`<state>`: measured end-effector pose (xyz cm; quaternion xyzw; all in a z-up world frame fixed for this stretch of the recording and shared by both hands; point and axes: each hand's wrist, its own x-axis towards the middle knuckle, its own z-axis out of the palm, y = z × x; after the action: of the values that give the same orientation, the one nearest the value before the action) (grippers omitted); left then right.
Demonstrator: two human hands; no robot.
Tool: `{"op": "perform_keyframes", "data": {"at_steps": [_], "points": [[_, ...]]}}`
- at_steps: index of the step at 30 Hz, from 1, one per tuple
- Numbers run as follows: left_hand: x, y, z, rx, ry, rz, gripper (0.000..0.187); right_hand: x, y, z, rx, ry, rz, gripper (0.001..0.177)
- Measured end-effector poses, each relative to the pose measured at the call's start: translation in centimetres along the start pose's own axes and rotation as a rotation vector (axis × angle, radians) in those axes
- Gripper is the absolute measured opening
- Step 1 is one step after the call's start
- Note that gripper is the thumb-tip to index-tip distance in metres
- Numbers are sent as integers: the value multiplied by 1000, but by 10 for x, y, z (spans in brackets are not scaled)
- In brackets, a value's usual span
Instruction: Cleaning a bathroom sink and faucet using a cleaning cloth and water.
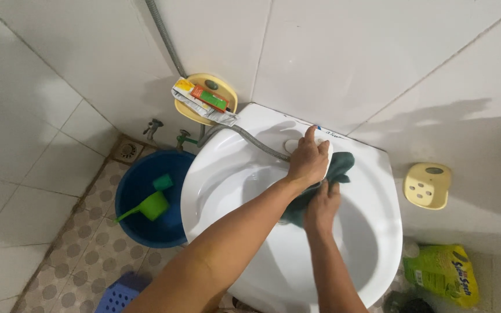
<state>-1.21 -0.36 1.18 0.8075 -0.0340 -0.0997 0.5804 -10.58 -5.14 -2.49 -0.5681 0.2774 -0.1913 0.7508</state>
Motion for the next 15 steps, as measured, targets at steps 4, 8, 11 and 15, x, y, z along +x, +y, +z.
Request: {"op": "perform_keyframes", "data": {"at_steps": [4,8,11,15], "points": [[0,-1,1,13,10,9,64,25,41,-24,40,-34,-77,17],[3,-6,6,8,12,17,63,20,32,-38,264,-91,289,22],[4,-7,5,8,3,20,64,5,22,-38,425,-157,476,30],[4,-6,0,9,-27,-2,66,7,12,-28,663,-266,528,29]]}}
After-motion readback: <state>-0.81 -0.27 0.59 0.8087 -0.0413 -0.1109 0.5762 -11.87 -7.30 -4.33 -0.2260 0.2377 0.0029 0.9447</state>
